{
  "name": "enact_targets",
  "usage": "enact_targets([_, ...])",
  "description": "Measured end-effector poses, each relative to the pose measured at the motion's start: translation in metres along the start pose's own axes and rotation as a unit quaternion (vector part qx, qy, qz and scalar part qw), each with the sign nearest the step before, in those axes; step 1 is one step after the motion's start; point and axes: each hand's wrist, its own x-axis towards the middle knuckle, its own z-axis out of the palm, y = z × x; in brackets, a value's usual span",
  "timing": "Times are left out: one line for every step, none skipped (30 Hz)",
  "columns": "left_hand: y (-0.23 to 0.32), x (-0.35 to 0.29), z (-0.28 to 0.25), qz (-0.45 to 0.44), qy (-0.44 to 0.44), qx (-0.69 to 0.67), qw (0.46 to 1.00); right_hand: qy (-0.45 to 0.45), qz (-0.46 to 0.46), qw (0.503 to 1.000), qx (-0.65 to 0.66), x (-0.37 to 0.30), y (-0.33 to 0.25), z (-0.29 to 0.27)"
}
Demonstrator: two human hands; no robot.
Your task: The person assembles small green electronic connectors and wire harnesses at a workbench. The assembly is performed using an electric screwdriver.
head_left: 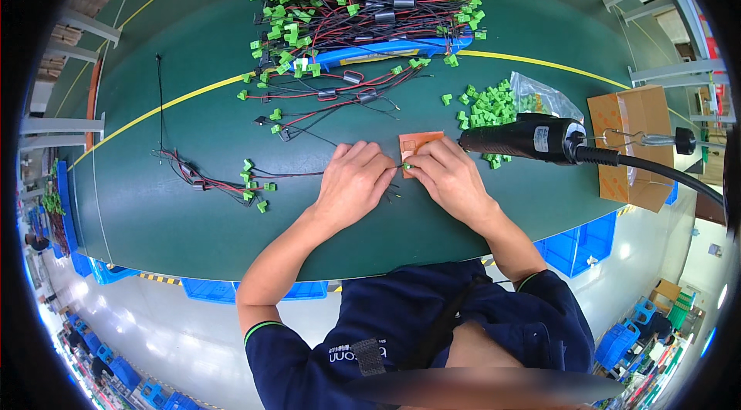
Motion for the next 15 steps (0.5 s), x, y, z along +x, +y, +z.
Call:
enact_targets([0.000,0.000,0.001,-0.003,-0.008,0.000,1.000,0.000,0.007,1.000,0.000,-0.001,0.000,0.000])
enact_targets([0.000,0.001,0.001,-0.002,-0.008,0.000,1.000,0.000,0.007,1.000,-0.001,-0.001,-0.002,-0.002])
enact_targets([-0.001,0.001,0.002,-0.006,-0.014,0.003,1.000,-0.003,-0.004,1.000,-0.004,-0.002,-0.004,-0.006])
enact_targets([-0.001,0.002,0.002,-0.010,-0.021,0.006,1.000,-0.007,-0.015,1.000,-0.008,-0.004,-0.006,-0.009])
enact_targets([-0.002,0.002,0.002,-0.008,-0.020,0.006,1.000,-0.006,-0.015,1.000,-0.009,-0.017,-0.005,-0.017])
enact_targets([-0.002,0.003,0.001,-0.013,-0.022,0.001,1.000,0.053,-0.093,0.994,-0.022,-0.038,0.000,-0.032])
enact_targets([-0.001,0.003,0.001,-0.021,-0.024,-0.004,0.999,0.109,-0.171,0.979,-0.032,-0.049,0.002,-0.040])
enact_targets([0.001,0.005,0.001,-0.020,-0.024,-0.007,0.999,0.254,-0.152,0.955,-0.014,-0.046,0.002,-0.046])
enact_targets([0.001,0.005,0.000,-0.025,-0.027,-0.005,0.999,0.393,-0.130,0.910,0.006,-0.034,-0.001,-0.055])
enact_targets([0.001,0.005,0.000,-0.030,-0.029,-0.003,0.999,0.392,-0.129,0.911,0.007,-0.018,-0.003,-0.059])
enact_targets([0.001,0.005,0.000,-0.028,-0.031,-0.005,0.999,0.453,-0.055,0.884,0.101,0.010,-0.012,-0.061])
enact_targets([0.001,0.005,0.000,-0.040,-0.038,-0.007,0.998,0.506,0.019,0.841,0.190,0.023,-0.018,-0.062])
enact_targets([0.001,0.005,-0.001,-0.052,-0.044,-0.009,0.998,0.507,0.020,0.841,0.187,0.019,-0.016,-0.059])
enact_targets([0.001,0.006,0.000,-0.049,-0.044,-0.011,0.998,0.413,0.033,0.856,0.310,0.012,-0.013,-0.055])
enact_targets([0.002,0.005,0.000,-0.051,-0.037,-0.013,0.998,0.308,0.044,0.849,0.427,0.007,-0.010,-0.054])
